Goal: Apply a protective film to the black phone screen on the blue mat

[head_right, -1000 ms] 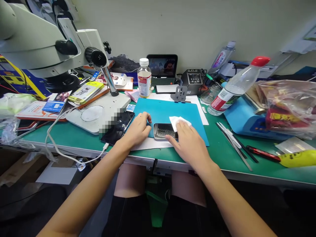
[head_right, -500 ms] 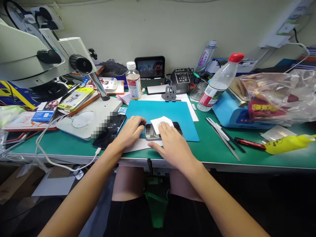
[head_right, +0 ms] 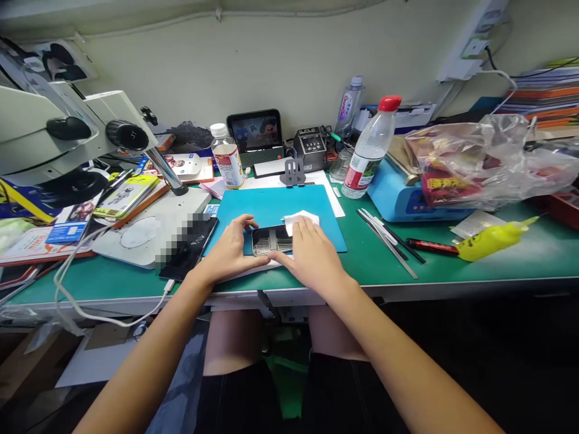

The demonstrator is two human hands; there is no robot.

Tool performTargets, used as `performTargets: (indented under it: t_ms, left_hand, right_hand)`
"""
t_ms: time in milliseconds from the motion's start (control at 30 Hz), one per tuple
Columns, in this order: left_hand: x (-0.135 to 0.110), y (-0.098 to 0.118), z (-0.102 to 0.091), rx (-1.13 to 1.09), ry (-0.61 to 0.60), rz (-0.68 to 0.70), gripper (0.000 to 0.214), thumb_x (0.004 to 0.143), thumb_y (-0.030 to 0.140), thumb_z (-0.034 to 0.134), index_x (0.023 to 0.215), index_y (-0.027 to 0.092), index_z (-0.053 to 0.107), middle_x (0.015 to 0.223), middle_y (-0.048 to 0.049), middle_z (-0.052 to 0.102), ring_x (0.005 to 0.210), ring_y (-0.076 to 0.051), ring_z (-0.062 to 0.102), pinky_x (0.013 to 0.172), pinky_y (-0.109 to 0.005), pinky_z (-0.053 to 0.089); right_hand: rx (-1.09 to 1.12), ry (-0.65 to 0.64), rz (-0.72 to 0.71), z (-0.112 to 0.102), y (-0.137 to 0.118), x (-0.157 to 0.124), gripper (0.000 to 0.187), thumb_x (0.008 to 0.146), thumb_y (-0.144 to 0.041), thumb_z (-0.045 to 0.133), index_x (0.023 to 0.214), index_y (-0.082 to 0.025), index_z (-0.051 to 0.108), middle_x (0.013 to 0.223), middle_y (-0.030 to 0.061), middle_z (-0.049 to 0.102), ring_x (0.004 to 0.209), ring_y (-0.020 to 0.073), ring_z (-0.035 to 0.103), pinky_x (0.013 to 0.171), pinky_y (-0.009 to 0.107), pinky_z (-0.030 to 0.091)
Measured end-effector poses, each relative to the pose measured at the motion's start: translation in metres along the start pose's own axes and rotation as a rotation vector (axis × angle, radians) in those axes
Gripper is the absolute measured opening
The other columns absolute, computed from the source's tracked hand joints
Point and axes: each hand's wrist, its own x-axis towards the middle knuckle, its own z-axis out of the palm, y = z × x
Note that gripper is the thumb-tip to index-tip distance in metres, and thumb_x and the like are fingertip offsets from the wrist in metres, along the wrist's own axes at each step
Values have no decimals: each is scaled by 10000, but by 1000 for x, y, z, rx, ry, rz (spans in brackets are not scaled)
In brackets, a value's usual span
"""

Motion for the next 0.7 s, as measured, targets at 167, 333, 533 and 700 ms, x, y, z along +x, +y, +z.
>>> performTargets:
  t_ms: [167,333,533,700]
  left_hand:
    - [1,2,-3,6,-25,-11,766,775,454,768,1369,212,350,1271,-125,564,1188,-330,519,1028,-492,422]
    - [4,1,-4,26,-32,10,710,787,439,761,1349,203,397,1264,-115,582,1176,-319,521,1021,-477,428]
    - [4,0,-3,55,15,-1,758,779,491,769,1365,173,408,1239,-118,602,1171,-325,505,997,-461,448]
    - [5,0,-5,77,6,3,719,785,470,765,1354,174,441,1201,-103,628,1118,-317,528,985,-464,448]
  right_hand:
    - [16,6,-69,-1,-19,-22,1044,913,-791,241,1450,88,416,1525,315,400,1440,398,368,1171,532,335]
    - [-1,18,-98,-1,-9,-24,1028,918,-788,213,1448,63,437,1503,292,451,1419,388,408,1152,536,362]
    - [34,-6,-95,5,-30,2,1025,908,-800,272,1465,48,418,1534,284,409,1453,375,354,1187,519,313]
    - [3,27,-188,0,-29,-26,962,933,-768,243,1473,6,430,1527,251,437,1431,362,399,1152,535,370]
